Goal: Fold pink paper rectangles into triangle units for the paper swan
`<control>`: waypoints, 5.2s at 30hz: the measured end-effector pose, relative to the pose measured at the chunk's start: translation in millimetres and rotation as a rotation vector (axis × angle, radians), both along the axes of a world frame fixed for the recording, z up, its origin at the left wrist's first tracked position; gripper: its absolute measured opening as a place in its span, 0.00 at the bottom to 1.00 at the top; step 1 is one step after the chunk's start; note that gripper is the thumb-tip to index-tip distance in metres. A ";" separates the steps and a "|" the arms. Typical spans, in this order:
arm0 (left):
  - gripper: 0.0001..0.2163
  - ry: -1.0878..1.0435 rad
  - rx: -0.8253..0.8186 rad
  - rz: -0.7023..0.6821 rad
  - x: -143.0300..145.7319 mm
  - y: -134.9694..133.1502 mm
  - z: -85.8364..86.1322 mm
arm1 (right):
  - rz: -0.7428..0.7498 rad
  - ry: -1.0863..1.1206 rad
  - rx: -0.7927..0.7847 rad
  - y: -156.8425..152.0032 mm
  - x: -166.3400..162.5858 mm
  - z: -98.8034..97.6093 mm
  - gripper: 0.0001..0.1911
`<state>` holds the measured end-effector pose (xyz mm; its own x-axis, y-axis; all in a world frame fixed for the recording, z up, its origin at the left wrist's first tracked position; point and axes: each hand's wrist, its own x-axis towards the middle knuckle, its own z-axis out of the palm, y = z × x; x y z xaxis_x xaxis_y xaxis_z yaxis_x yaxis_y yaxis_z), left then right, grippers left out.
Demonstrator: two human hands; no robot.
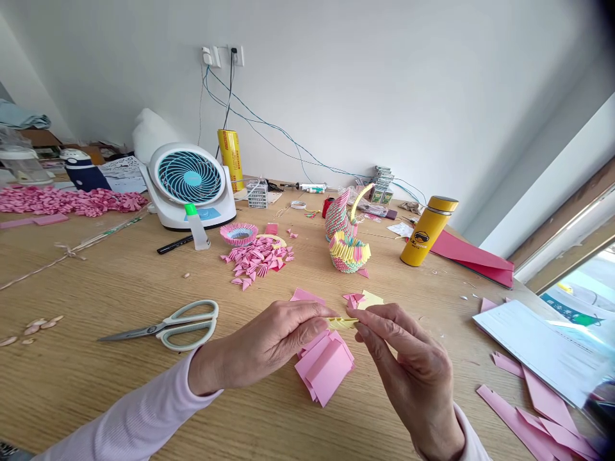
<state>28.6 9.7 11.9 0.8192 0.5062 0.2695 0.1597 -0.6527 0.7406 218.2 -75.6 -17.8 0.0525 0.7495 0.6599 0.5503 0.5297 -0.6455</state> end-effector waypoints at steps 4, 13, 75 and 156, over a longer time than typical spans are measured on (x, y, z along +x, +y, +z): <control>0.14 0.010 -0.014 0.007 0.9 -1.0 1.0 | 0.005 -0.057 0.017 1.5 1.6 -0.5 0.20; 0.15 -0.016 -0.079 0.029 6.3 -5.2 -3.5 | 0.074 -0.104 -0.045 1.2 -3.6 -5.8 0.24; 0.20 -0.006 -0.903 0.024 4.2 29.6 -24.6 | -0.021 0.174 -0.503 22.1 9.3 -42.5 0.22; 0.16 -0.103 -1.160 -0.068 -8.8 35.3 -37.5 | -0.198 0.152 -0.571 42.5 95.8 -48.0 0.19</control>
<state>19.8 45.0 -25.6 0.8554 0.4481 -0.2598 0.0553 0.4198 0.9059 314.1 -33.1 -65.8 0.2884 0.9484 0.1317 0.4825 -0.0251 -0.8755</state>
